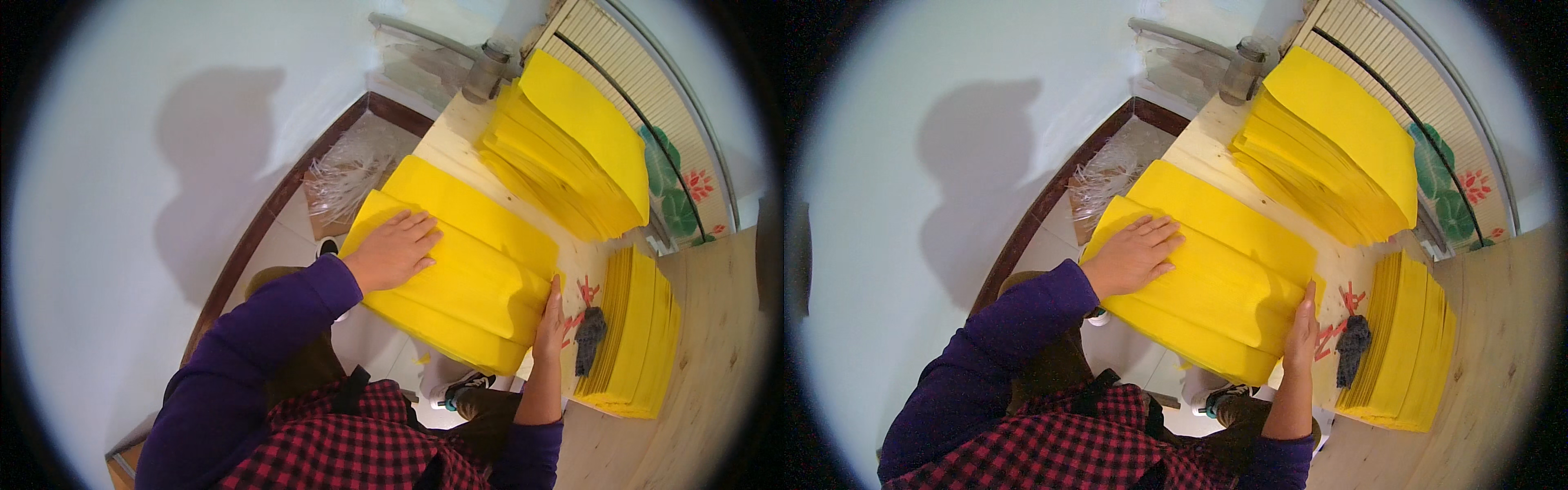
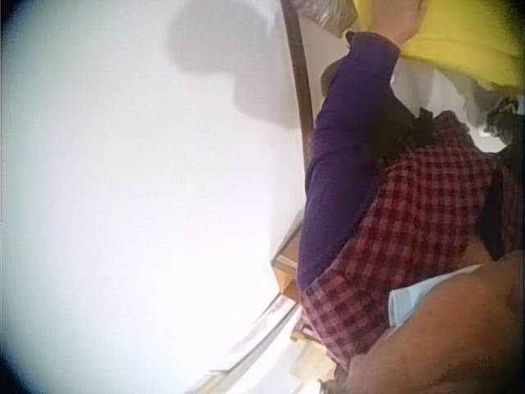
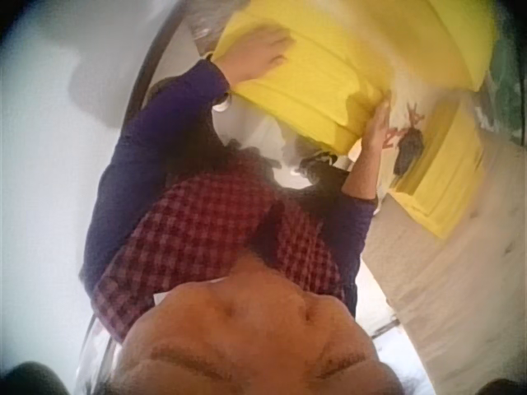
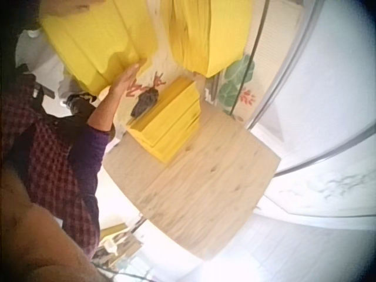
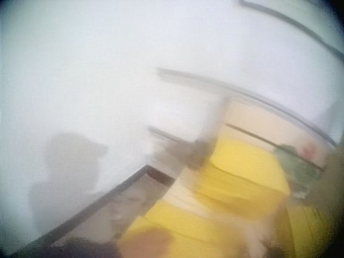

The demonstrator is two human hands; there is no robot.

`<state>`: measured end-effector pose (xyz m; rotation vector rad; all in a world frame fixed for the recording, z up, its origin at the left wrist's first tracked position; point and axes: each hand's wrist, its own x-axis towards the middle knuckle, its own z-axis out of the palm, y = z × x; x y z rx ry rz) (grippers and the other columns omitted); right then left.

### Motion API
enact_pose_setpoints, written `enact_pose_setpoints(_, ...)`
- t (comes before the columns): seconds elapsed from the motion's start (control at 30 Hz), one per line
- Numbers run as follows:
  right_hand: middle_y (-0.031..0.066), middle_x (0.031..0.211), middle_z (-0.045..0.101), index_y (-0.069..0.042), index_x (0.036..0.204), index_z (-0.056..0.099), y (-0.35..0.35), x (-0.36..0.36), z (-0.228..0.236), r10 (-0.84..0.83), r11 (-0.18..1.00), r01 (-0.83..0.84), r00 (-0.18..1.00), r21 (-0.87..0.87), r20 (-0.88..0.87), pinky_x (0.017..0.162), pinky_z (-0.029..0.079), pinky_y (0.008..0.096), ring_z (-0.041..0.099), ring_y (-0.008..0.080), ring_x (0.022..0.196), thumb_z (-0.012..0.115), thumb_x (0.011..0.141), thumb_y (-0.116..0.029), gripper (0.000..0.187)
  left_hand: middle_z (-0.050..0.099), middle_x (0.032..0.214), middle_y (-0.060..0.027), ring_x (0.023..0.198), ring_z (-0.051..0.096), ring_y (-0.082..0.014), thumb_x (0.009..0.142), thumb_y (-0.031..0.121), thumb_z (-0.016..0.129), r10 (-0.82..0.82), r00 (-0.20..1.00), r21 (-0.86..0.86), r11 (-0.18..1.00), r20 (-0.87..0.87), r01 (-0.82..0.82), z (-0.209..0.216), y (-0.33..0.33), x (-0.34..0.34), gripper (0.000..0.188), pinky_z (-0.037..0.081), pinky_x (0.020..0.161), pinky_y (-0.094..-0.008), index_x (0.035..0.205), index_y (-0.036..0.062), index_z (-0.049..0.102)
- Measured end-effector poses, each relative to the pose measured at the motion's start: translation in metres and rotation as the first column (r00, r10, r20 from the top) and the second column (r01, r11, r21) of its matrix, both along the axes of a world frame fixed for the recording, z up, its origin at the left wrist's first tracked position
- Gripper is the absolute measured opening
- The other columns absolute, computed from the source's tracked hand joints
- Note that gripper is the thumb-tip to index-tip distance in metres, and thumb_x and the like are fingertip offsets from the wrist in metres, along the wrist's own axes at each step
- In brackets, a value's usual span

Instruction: The person folds yellow paper sheets in half and stacks them on a table. The person repeats this process for multiple sheets, creating a growing stack of folded paper.

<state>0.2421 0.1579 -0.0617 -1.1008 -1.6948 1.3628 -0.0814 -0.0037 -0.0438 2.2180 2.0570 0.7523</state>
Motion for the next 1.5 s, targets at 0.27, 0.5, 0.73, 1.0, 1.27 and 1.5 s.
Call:
enact_pose_setpoints(0.27, 0.0171, 0.156, 0.019, 0.001, 0.148, 0.022, -0.006, -0.008, 0.022, -0.078, 0.989, 0.052, 0.978, 0.136, 0.194, 0.116, 0.016, 0.0367, 0.019, 0.0280, 0.144, 0.040, 0.101, -0.040, 0.065, 0.048, 0.136, -0.0179, 0.132, 0.039, -0.0312, 0.090, 0.027, 0.057, -0.005, 1.000, 0.038, 0.999, 0.013, 0.004, -0.004, 0.000, -0.002, 0.044, 0.027, 0.112, -0.0446, 0.126, 0.0030, 0.051)
enact_pose_setpoints(0.5, 0.0237, 0.154, 0.019, 0.004, 0.146, 0.024, -0.050, -0.086, 0.048, 0.081, 0.753, -0.385, 0.859, 0.534, 0.505, 0.117, 0.013, 0.0414, 0.017, 0.0346, 0.144, 0.050, 0.096, -0.024, 0.064, 0.048, 0.135, -0.0182, 0.131, 0.040, -0.0313, 0.089, 0.026, 0.058, -0.017, 0.999, 0.023, 1.000, 0.039, 0.016, -0.003, 0.001, -0.003, 0.041, 0.027, 0.111, -0.0449, 0.123, 0.0023, 0.053)
enact_pose_setpoints(0.73, 0.0248, 0.153, 0.021, 0.007, 0.145, 0.024, -0.085, -0.171, 0.024, 0.059, 0.744, -0.550, 0.620, 0.380, 0.782, 0.116, 0.012, 0.0473, 0.018, 0.0353, 0.144, 0.047, 0.094, -0.047, 0.078, 0.049, 0.134, -0.0188, 0.131, 0.040, -0.0328, 0.089, 0.025, 0.058, -0.027, 1.000, -0.014, 1.000, 0.015, 0.027, -0.004, 0.001, -0.005, 0.043, 0.028, 0.111, -0.0458, 0.125, 0.0011, 0.053)
enact_pose_setpoints(1.0, 0.0234, 0.154, 0.019, 0.006, 0.146, 0.022, -0.051, -0.093, 0.017, -0.182, 0.840, -0.379, 0.476, 0.387, 0.860, 0.117, 0.012, 0.0432, 0.016, 0.0331, 0.144, 0.044, 0.093, -0.053, 0.082, 0.046, 0.139, -0.0176, 0.133, 0.038, -0.0325, 0.092, 0.026, 0.056, -0.017, 0.999, -0.052, 0.998, 0.048, 0.020, -0.010, 0.001, -0.005, 0.044, 0.027, 0.112, -0.0461, 0.129, 0.0019, 0.052)
enact_pose_setpoints(1.27, 0.0226, 0.154, 0.018, 0.005, 0.146, 0.021, -0.042, -0.072, 0.013, -0.252, 0.873, -0.293, 0.411, 0.389, 0.876, 0.118, 0.011, 0.0423, 0.014, 0.0313, 0.145, 0.041, 0.093, -0.055, 0.083, 0.046, 0.139, -0.0185, 0.133, 0.038, -0.0332, 0.093, 0.029, 0.054, -0.023, 0.999, -0.139, 0.990, 0.033, 0.027, 0.003, 0.003, -0.004, 0.045, 0.026, 0.113, -0.0466, 0.128, 0.0016, 0.051)
enact_pose_setpoints(1.5, 0.0216, 0.155, 0.017, 0.005, 0.146, 0.022, -0.043, -0.071, 0.011, -0.256, 0.863, -0.309, 0.416, 0.400, 0.873, 0.117, 0.011, 0.0433, 0.013, 0.0312, 0.145, 0.038, 0.094, -0.055, 0.081, 0.046, 0.140, -0.0181, 0.136, 0.035, -0.0319, 0.095, 0.038, 0.046, 0.032, 0.995, -0.067, 0.997, -0.095, -0.038, 0.015, 0.042, 0.080, 0.053, 0.021, 0.113, -0.0464, 0.131, -0.0008, 0.051)
